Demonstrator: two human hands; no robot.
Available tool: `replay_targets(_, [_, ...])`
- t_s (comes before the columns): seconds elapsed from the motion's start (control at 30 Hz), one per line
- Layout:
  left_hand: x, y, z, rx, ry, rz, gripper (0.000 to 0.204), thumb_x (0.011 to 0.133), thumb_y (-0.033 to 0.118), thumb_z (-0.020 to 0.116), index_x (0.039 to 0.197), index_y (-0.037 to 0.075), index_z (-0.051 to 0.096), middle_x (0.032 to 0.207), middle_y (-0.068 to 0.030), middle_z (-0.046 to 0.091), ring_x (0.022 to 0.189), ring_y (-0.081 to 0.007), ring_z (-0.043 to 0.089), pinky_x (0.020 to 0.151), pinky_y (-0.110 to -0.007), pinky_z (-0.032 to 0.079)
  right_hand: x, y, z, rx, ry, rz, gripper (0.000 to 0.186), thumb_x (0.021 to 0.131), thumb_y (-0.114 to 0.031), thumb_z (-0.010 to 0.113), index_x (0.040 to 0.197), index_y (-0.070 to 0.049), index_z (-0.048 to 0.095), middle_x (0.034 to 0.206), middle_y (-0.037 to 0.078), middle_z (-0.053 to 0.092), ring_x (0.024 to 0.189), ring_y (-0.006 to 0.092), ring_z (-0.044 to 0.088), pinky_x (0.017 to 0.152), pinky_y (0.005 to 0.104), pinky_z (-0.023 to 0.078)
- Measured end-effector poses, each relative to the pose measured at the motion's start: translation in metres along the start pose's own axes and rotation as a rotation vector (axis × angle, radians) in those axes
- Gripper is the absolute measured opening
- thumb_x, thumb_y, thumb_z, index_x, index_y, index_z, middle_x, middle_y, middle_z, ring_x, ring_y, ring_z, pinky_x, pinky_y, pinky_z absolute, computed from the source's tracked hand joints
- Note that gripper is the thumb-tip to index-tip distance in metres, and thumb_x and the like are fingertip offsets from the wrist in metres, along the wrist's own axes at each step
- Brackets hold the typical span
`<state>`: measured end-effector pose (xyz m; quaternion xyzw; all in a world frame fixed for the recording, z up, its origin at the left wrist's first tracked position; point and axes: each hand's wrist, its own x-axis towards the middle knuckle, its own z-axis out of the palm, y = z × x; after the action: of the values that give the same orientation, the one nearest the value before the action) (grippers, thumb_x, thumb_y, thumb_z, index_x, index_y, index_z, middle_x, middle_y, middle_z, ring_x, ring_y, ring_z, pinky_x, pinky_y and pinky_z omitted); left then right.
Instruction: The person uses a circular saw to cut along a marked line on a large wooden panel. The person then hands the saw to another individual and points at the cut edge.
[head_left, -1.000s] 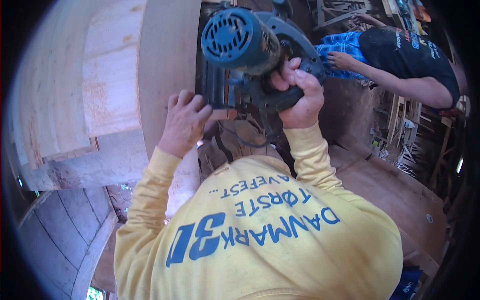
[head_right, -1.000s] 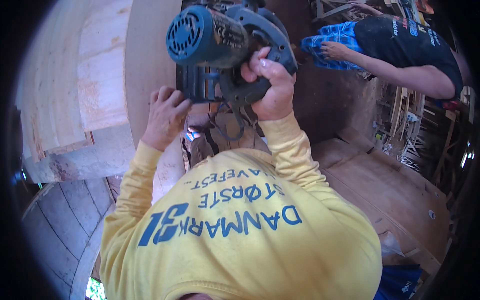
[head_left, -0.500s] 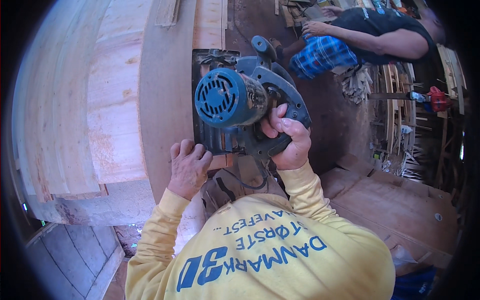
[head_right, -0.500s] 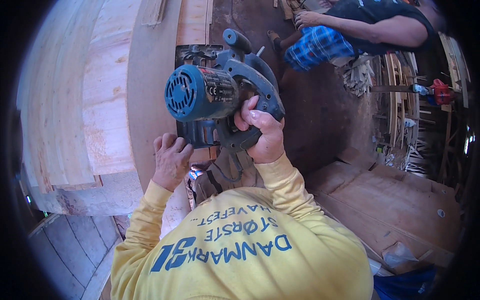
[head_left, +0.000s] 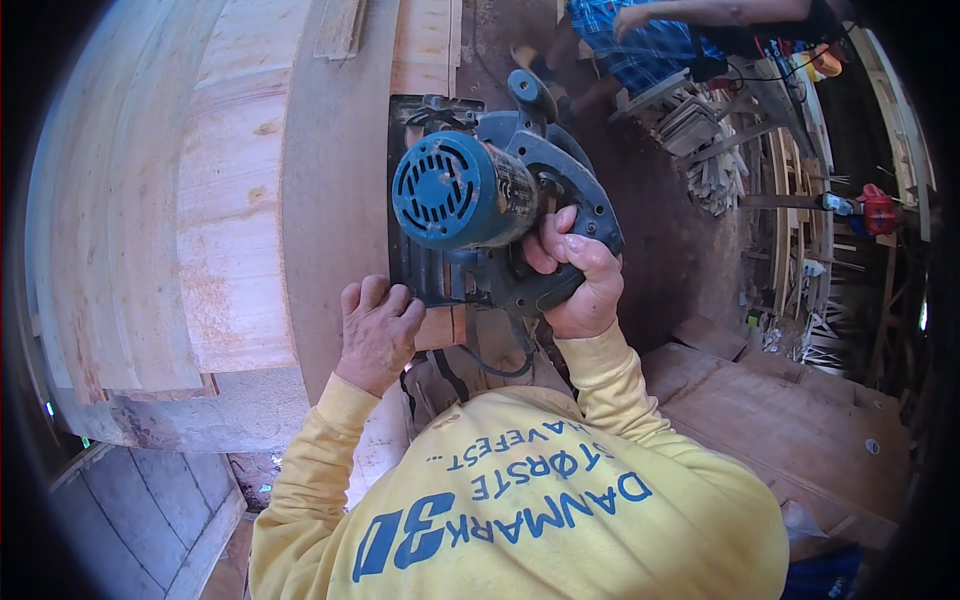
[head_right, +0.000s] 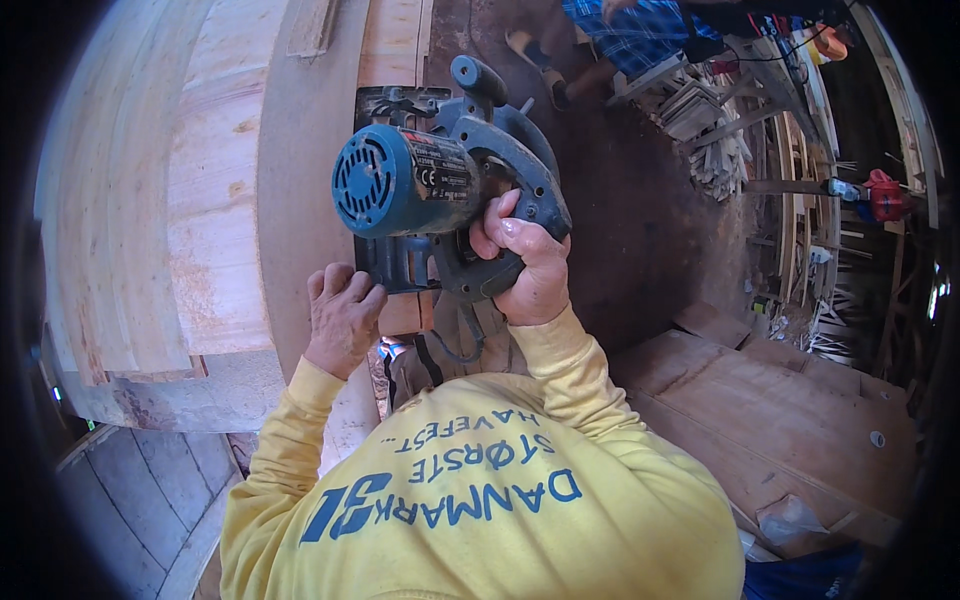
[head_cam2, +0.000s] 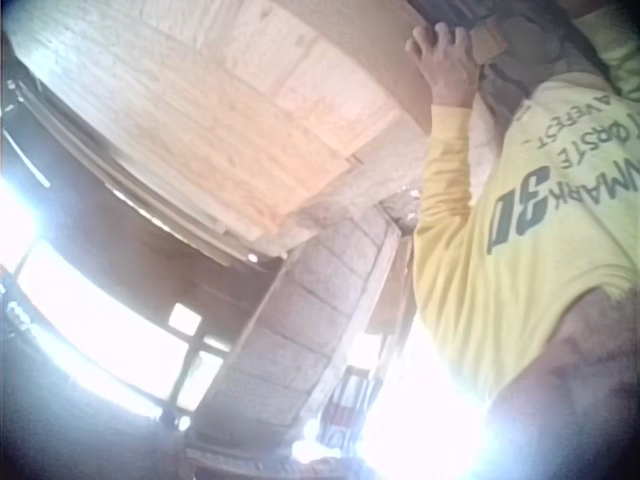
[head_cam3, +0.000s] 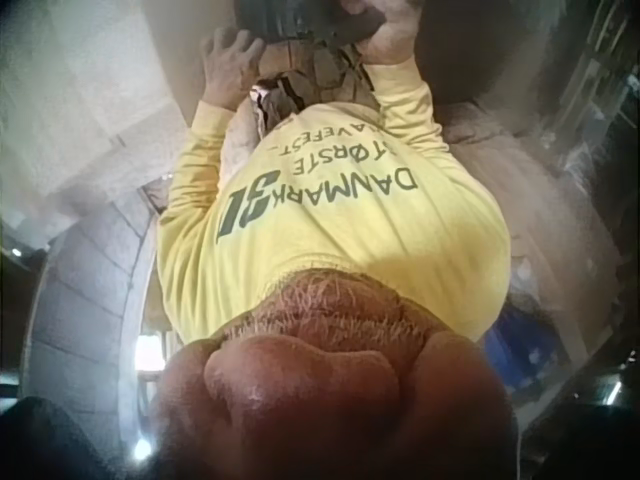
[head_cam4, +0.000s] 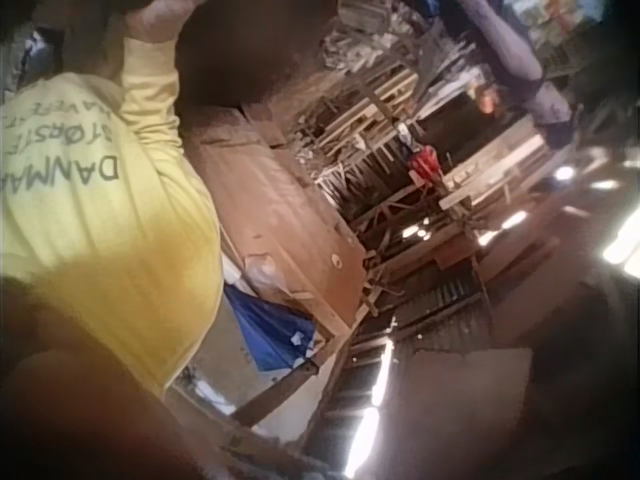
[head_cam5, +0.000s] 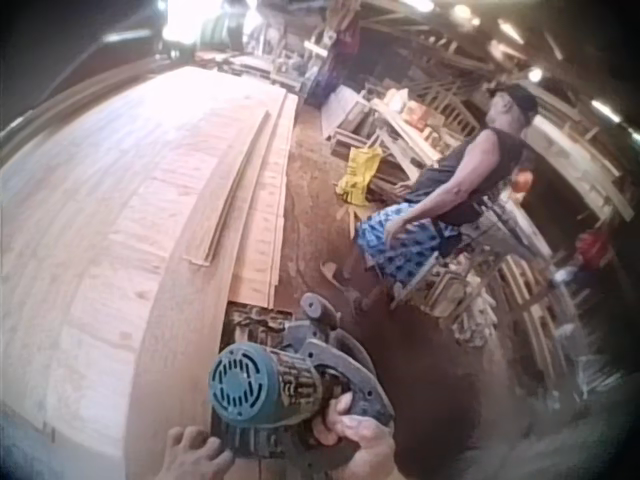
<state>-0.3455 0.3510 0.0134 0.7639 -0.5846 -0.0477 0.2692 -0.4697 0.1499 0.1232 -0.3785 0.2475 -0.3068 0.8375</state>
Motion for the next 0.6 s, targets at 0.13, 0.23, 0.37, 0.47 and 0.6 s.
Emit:
replay_targets(0.13, [0.006, -0.003, 0.000, 0.009, -0.003, 0.005, 0.022, 0.065, 0.011, 0.070, 0.086, 0.013, 0.063, 0.090, -0.0032, 0.055, 0.105, -0.0268, 0.050, 0.092, -0.045, 0.036, 0.007, 0.000, 0.001, -0.015, 0.006, -0.006, 0.024, 0.083, -0.012, 0.062, 0.105, -0.004, 0.057, 0.079, 0.003, 0.050, 0.071, 0.0160, 0.049, 0.070, 0.0289, 0.044])
replay_targets(0.23, [0.009, -0.005, 0.000, 0.018, -0.011, 0.001, 0.022, 0.066, 0.010, 0.070, 0.086, 0.013, 0.063, 0.090, -0.0031, 0.055, 0.105, -0.0266, 0.050, 0.093, -0.045, 0.036, 0.012, -0.001, 0.001, -0.010, 0.002, -0.005, 0.024, 0.083, -0.013, 0.063, 0.105, -0.004, 0.057, 0.079, 0.003, 0.050, 0.071, 0.0160, 0.049, 0.070, 0.0290, 0.044])
replay_targets(0.37, [0.014, -0.008, 0.001, 0.022, -0.019, -0.005, 0.021, 0.067, 0.010, 0.070, 0.087, 0.013, 0.063, 0.090, -0.0030, 0.056, 0.105, -0.0264, 0.051, 0.092, -0.045, 0.036, 0.018, -0.001, 0.002, -0.013, -0.001, -0.002, 0.025, 0.083, -0.013, 0.063, 0.105, -0.004, 0.057, 0.080, 0.003, 0.050, 0.072, 0.0161, 0.049, 0.071, 0.0294, 0.044])
replay_targets(0.47, [0.018, -0.011, 0.003, 0.043, -0.009, -0.001, 0.021, 0.067, 0.010, 0.069, 0.087, 0.013, 0.063, 0.090, -0.0030, 0.056, 0.105, -0.0264, 0.051, 0.092, -0.045, 0.036, 0.025, -0.002, 0.001, -0.006, -0.007, 0.002, 0.024, 0.083, -0.013, 0.063, 0.105, -0.004, 0.057, 0.080, 0.003, 0.049, 0.072, 0.0162, 0.049, 0.071, 0.0295, 0.044])
replay_targets(0.6, [0.025, -0.014, 0.005, 0.047, -0.016, -0.011, 0.021, 0.067, 0.010, 0.070, 0.086, 0.013, 0.063, 0.090, -0.0032, 0.056, 0.105, -0.0263, 0.051, 0.093, -0.045, 0.036, 0.032, -0.002, 0.001, -0.002, 0.025, 0.016, 0.024, 0.083, -0.012, 0.063, 0.105, -0.004, 0.057, 0.080, 0.003, 0.049, 0.072, 0.0163, 0.049, 0.072, 0.0296, 0.044])
